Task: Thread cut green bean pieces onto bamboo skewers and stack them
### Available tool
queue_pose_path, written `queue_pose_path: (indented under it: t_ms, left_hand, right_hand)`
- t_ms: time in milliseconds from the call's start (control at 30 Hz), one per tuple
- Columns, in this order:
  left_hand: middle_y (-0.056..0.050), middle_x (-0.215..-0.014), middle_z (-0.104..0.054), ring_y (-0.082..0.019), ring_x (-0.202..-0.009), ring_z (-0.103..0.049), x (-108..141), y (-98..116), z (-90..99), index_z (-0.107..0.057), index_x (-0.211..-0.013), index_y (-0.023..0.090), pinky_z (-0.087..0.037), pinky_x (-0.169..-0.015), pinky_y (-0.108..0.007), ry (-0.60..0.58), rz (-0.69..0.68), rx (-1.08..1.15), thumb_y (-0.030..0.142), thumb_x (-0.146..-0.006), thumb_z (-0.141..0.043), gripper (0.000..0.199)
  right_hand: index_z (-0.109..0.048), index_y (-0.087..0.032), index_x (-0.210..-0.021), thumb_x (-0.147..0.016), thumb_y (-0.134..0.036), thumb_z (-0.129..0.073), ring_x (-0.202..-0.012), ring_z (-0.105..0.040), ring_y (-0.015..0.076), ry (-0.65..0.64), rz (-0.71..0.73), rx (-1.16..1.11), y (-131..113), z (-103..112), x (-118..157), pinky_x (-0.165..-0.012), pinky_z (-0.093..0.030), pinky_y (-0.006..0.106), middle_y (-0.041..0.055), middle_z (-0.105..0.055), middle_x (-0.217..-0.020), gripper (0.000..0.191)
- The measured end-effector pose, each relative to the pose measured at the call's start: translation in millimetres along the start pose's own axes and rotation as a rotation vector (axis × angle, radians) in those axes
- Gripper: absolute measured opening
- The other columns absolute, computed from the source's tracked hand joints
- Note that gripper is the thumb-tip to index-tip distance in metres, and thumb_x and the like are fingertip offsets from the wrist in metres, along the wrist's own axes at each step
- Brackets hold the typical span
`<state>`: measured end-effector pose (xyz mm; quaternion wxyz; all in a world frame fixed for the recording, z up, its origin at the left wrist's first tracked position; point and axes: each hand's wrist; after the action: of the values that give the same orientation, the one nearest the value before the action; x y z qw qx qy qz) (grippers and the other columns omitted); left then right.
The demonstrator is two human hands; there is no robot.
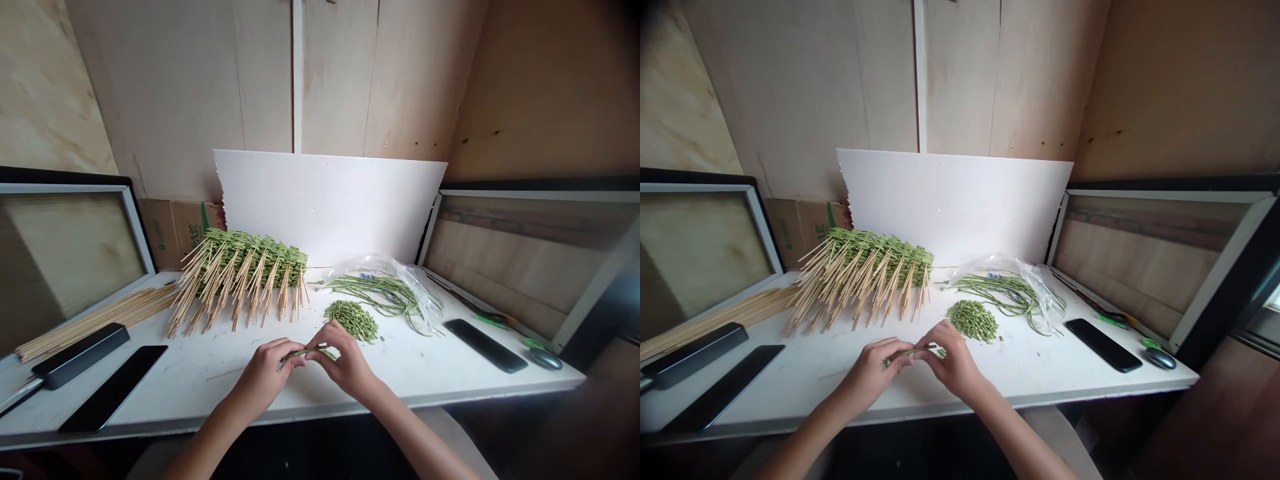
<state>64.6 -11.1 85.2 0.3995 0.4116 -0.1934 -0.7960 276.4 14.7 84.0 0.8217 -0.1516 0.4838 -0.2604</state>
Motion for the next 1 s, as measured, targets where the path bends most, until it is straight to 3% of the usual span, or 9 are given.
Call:
queue_pose_path:
  t_ms: [200, 400, 533, 667, 800, 900, 1000]
  left_hand:
    - [-0.002, -0.079, -0.07, -0.016, -0.073, -0.064, 1, 8, 2.1, -0.076, -0.092, 0.019, -0.046, -0.07, -0.024, -0.015, 0.033, 0.014, 0.015, -0.096, -0.063, 0.014]
    - [-0.003, -0.069, -0.066, -0.016, -0.067, -0.063, 1, 14, 3.7, -0.073, -0.073, 0.017, -0.049, -0.066, -0.025, -0.059, 0.05, 0.152, 0.022, -0.099, -0.058, 0.031]
    - [-0.005, -0.07, -0.067, -0.017, -0.066, -0.064, 0, 12, 3.5, -0.077, -0.076, 0.017, -0.051, -0.066, -0.026, -0.031, 0.065, 0.214, 0.029, -0.1, -0.059, 0.032]
    - [-0.005, -0.072, -0.068, -0.017, -0.068, -0.065, -1, 12, 2.4, -0.078, -0.079, 0.017, -0.051, -0.067, -0.026, 0.028, 0.075, 0.155, 0.031, -0.098, -0.063, 0.027]
    - [-0.005, -0.076, -0.071, -0.018, -0.072, -0.067, 0, 16, 0.3, -0.077, -0.086, 0.017, -0.054, -0.07, -0.027, -0.007, 0.113, 0.244, 0.03, -0.097, -0.063, 0.022]
    - [-0.005, -0.075, -0.069, -0.017, -0.07, -0.066, 2, 18, -0.9, -0.078, -0.083, 0.016, -0.055, -0.071, -0.028, -0.033, 0.099, 0.34, 0.026, -0.098, -0.059, 0.025]
    - [-0.005, -0.073, -0.068, -0.016, -0.067, -0.064, 3, 17, -3.3, -0.079, -0.084, 0.016, -0.056, -0.068, -0.028, -0.044, 0.088, 0.429, 0.021, -0.095, -0.059, 0.024]
  right_hand:
    - [-0.074, -0.026, -0.106, -0.097, -0.021, -0.067, -0.087, -0.059, 0.0231, 0.007, 0.119, 0.079, 1, 0, 1, -0.078, -0.049, 0.039, 0.0061, -0.071, -0.087, 0.013]
    - [-0.078, -0.029, -0.094, -0.098, -0.026, -0.064, -0.085, -0.06, 0.0242, 0.04, 0.031, -0.037, -6, -3, 2, -0.078, -0.051, 0.041, 0.0058, -0.072, -0.082, 0.014]
    - [-0.079, -0.028, -0.091, -0.095, -0.038, -0.069, -0.083, -0.062, 0.0244, 0.066, -0.021, -0.088, -8, -2, 0, -0.077, -0.052, 0.041, 0.0059, -0.073, -0.08, 0.014]
    - [-0.079, -0.029, -0.096, -0.095, -0.03, -0.07, -0.084, -0.059, 0.0247, 0.059, 0.047, 0.021, -6, 0, 0, -0.076, -0.05, 0.04, 0.0061, -0.073, -0.081, 0.009]
    - [-0.079, -0.03, -0.095, -0.095, -0.025, -0.069, -0.084, -0.057, 0.0248, 0.106, 0.069, 0.011, -9, 0, 0, -0.076, -0.049, 0.041, 0.0055, -0.072, -0.08, 0.011]
    - [-0.08, -0.031, -0.088, -0.092, -0.032, -0.074, -0.083, -0.057, 0.0249, 0.117, 0.014, -0.092, -15, -2, -1, -0.08, -0.049, 0.043, 0.0044, -0.072, -0.076, 0.008]
    - [-0.079, -0.03, -0.077, -0.09, -0.043, -0.075, -0.086, -0.057, 0.0266, 0.115, -0.082, -0.166, -18, -4, -1, -0.086, -0.048, 0.045, 0.0046, -0.071, -0.072, 0.019]
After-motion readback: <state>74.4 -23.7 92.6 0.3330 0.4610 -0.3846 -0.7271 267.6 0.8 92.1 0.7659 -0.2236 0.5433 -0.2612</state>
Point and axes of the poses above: each hand's wrist, its own x-axis away from the middle knuckle, its own z-axis out of the back of the hand, y = z × x
